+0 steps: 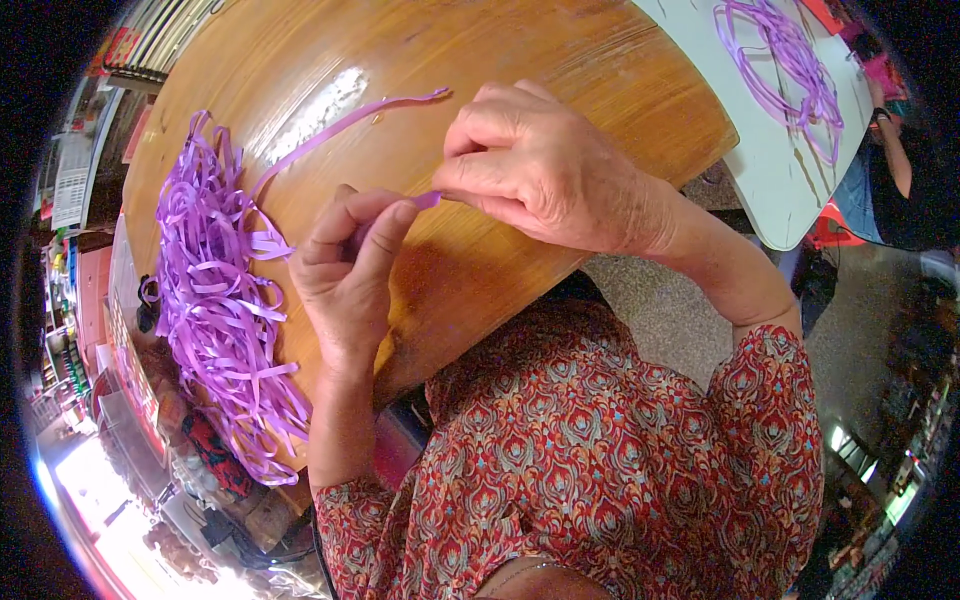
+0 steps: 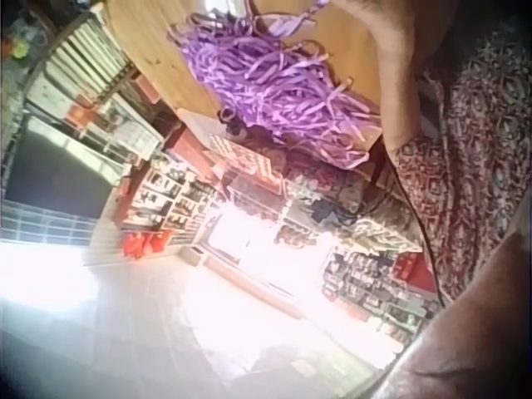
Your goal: The person ties knots in purple ribbons by hand, one at a time, and places the knotted ribbons onto a wooden table.
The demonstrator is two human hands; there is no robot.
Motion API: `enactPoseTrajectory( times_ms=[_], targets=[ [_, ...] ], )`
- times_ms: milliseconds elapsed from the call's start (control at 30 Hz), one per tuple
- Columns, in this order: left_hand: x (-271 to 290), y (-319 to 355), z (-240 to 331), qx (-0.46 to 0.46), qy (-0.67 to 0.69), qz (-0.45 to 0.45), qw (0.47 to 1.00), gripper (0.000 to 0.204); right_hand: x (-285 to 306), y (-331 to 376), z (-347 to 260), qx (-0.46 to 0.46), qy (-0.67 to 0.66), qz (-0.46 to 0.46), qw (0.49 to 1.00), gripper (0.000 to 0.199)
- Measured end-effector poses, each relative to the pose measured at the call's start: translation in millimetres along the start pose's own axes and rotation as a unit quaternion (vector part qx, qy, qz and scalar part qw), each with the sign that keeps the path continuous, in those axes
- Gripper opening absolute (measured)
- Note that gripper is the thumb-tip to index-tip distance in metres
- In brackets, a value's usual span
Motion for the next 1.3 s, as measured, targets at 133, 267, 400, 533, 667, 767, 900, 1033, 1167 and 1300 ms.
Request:
enactPoseTrajectory(
  times_ms=[133,267,400,533,667,767,900,1033,1167,1300],
  targets=[
    [-2.4,-2.4,3.7,-0.055,-0.045,-0.011,0.997,0.008,0.6,3.5,3.3,-0.023,-0.025,-0.014,0.999,0.022],
    [0.0,-4.1,3.1,-0.074,-0.043,-0.015,0.996,0.008,-0.4,3.5,6.2,-0.058,-0.078,0.002,0.995,0.022],
    [-0.2,-6.3,10.4,-0.08,-0.065,-0.033,0.994,0.01,-1.6,1.7,8.1,-0.054,-0.043,0.015,0.997,0.023],
    [1.8,-10.6,14.0,-0.116,-0.124,-0.049,0.984,0.011,-0.7,1.2,9.5,-0.041,0.001,0.005,0.999,0.02],
    [7.3,-13.0,8.5,-0.13,-0.128,-0.027,0.983,0.011,-7.1,1.3,10.0,-0.073,-0.107,-0.077,0.989,0.014],
    [7.8,-13.8,4.3,-0.118,-0.099,-0.039,0.987,0.012,-10.2,-0.5,10.3,-0.169,-0.359,-0.117,0.91,0.012],
    [-1.8,-9.4,-8.0,0.048,0.23,0.023,0.972,0.013,-25.4,5.9,16.3,-0.259,-0.587,-0.046,0.765,0.011],
    [-4.4,-3.8,-10.1,0.053,0.26,0.024,0.964,0.012,-38.5,5.2,13.6,-0.295,-0.59,0.023,0.752,0.018],
    [-6.8,0.9,-14.0,0.039,0.222,0.047,0.973,0.012,-32.1,-4.7,7.4,-0.141,-0.396,0.068,0.905,0.021],
    [-9.5,6.0,-13.5,0.091,0.251,0.073,0.961,0.014,-27.0,-9.1,-1.0,-0.082,-0.184,0.094,0.975,0.022]
  ],
)
Point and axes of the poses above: each hand's wrist, its own y-axis away from the middle knuckle, its own x-axis out of the back of the hand, z = x × y, the point moved 4 cm from there along -y, towards the middle knuckle, and after that the axes turned 3 degrees about y, right-handed, at the moved point
